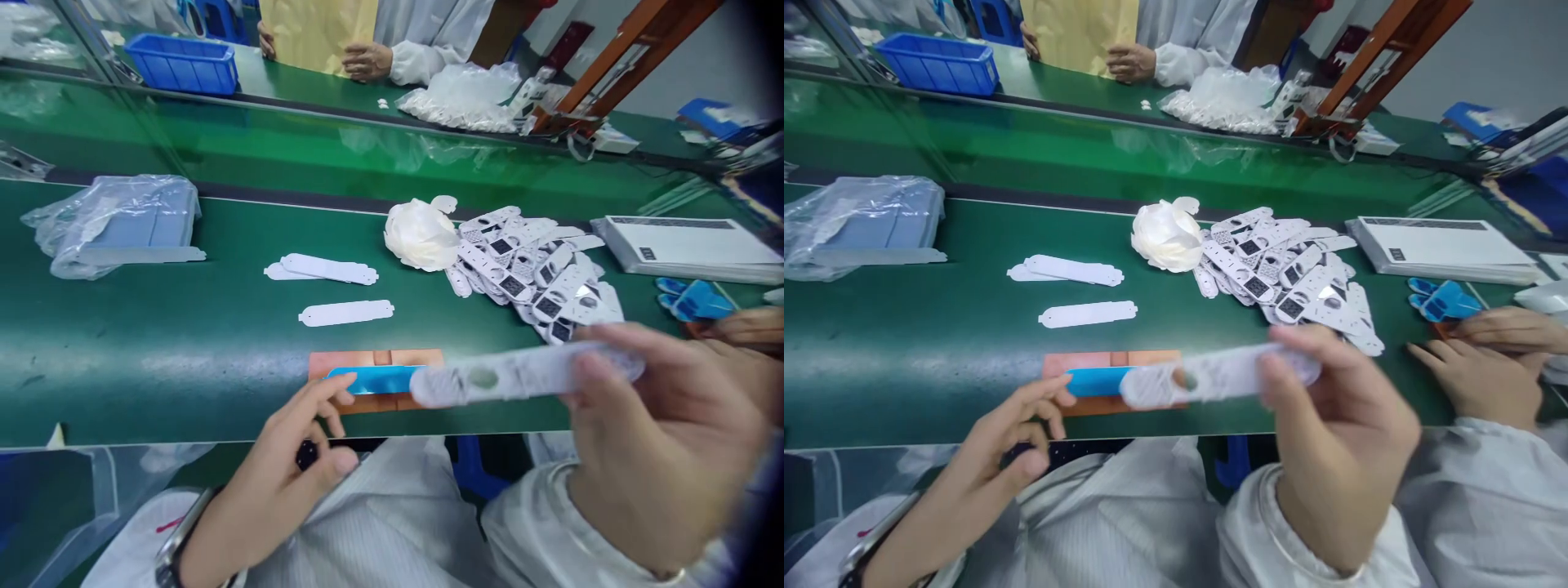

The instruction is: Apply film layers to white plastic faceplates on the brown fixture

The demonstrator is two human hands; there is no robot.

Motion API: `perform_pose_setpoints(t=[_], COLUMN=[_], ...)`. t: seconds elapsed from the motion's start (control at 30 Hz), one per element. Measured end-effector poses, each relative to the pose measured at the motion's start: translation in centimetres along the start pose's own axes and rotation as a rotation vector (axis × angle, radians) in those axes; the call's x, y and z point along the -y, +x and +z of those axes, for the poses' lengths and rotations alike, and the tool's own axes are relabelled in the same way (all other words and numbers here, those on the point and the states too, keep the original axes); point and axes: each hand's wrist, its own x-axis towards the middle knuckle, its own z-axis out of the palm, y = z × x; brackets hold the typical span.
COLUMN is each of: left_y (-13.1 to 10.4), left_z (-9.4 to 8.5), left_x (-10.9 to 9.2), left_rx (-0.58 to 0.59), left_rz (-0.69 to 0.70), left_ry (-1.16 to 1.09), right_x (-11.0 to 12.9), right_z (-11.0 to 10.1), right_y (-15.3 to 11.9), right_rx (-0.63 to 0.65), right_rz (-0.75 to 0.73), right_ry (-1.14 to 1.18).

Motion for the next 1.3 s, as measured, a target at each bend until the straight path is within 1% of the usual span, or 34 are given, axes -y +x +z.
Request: perform_pose_setpoints(t=[0.07, 0.13, 0.23, 0.33, 0.4, 0.47, 0.53, 0.6, 0.67, 0.7, 0.8, 0.93, 1.07, 1.13, 1.2, 1.3], left_y=[-0.1, -0.1, -0.3, -0.4, -0.2, 0.2, 0.7, 1.3, 1.7, 2.0, 2.5, 3.1, 3.3, 3.3, 3.3, 3.4], left_z=[0.6, 0.8, 0.5, -0.2, -0.6, -0.9, -1.3, -1.8, -2.3, -2.4, -2.7, -2.5, -2.5, -2.5, -2.4, -2.3], left_x=[0.1, 0.5, 1.0, 1.4, 1.5, 1.5, 1.5, 1.4, 1.3, 1.3, 1.2, 1.2, 1.0, 1.0, 1.0, 1.1], left_rx=[0.083, 0.163, 0.178, 0.192, 0.220, 0.207, 0.131, 0.015, -0.068, -0.082, -0.061, -0.056, -0.041, -0.040, -0.049, -0.072], left_rz=[-0.026, -0.085, -0.186, -0.253, -0.259, -0.209, -0.121, -0.066, -0.080, -0.101, -0.136, -0.109, -0.112, -0.121, -0.117, -0.105], left_ry=[-0.056, -0.079, -0.053, -0.066, -0.142, -0.237, -0.254, -0.167, -0.056, -0.019, 0.043, 0.138, 0.186, 0.189, 0.186, 0.188], right_x=[1.7, 3.4, 5.7, 6.6, 6.4, 5.5, 4.4, 3.3, 2.5, 2.3, 2.1, 2.3, 2.6, 2.4, 1.9, 0.8], right_z=[0.9, 2.3, 4.3, 5.1, 5.0, 4.6, 4.2, 4.0, 4.1, 4.2, 4.6, 5.0, 4.8, 4.5, 4.0, 3.4], right_y=[-0.8, -0.6, -0.1, -0.4, -0.4, 0.1, 1.0, 2.1, 3.1, 3.5, 4.2, 4.6, 4.7, 4.6, 4.5, 4.2], right_rx=[0.079, 0.161, 0.287, 0.339, 0.325, 0.294, 0.250, 0.212, 0.206, 0.214, 0.254, 0.275, 0.271, 0.262, 0.199, -0.005], right_rz=[0.001, 0.003, -0.009, -0.043, -0.069, -0.093, -0.117, -0.131, -0.134, -0.136, -0.166, -0.198, -0.189, -0.161, -0.105, 0.016], right_ry=[0.108, 0.219, 0.410, 0.520, 0.494, 0.462, 0.448, 0.414, 0.354, 0.325, 0.275, 0.250, 0.248, 0.276, 0.344, 0.512])
